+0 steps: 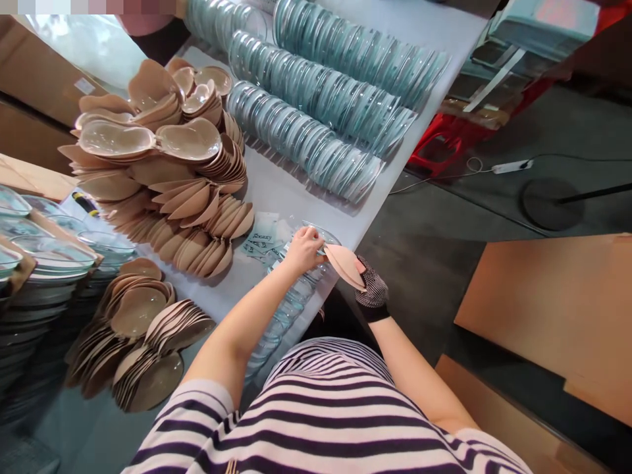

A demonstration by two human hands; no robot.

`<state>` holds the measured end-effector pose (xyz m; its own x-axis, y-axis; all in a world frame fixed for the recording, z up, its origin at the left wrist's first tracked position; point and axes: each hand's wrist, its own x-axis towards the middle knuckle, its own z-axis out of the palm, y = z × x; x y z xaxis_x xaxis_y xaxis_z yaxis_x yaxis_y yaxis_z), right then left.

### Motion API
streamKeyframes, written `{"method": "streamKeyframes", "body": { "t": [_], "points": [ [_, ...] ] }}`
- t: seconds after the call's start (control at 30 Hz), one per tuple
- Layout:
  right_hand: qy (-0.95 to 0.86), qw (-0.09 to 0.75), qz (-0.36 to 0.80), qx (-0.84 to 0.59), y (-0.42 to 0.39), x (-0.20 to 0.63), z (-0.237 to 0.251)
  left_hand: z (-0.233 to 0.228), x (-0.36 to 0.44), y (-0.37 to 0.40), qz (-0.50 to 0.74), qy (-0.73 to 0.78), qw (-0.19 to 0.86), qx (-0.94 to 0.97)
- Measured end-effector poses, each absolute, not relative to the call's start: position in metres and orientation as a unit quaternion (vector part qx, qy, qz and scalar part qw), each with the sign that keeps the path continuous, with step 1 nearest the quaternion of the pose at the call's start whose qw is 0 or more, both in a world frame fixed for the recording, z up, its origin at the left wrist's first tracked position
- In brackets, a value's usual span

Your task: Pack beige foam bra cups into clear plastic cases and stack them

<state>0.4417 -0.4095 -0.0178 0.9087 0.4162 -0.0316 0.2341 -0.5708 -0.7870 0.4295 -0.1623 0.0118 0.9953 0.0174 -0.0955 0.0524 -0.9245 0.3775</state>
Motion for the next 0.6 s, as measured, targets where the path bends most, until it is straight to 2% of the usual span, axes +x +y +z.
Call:
{"method": "streamKeyframes", "body": {
  "t": [0.13,0.3,0.43,0.6],
  "points": [
    [-0.176,0.401,0.084,-0.895,-0.398,0.454,-0.022,0.011,0.428,-0.162,-0.006,0.031,0.218,0.975],
    [-0.2,0.387,0.081,-0.897,-0.396,0.457,-0.012,0.011,0.432,-0.159,-0.066,0.061,0.255,0.963],
    [-0.257,0.319,0.147,-0.9,-0.389,0.453,0.002,0.002,0.432,-0.15,-0.068,0.044,0.299,0.951],
    [-0.297,0.256,0.215,-0.894,-0.359,0.467,0.007,-0.008,0.426,-0.15,-0.02,0.102,0.343,0.934]
  ]
}}
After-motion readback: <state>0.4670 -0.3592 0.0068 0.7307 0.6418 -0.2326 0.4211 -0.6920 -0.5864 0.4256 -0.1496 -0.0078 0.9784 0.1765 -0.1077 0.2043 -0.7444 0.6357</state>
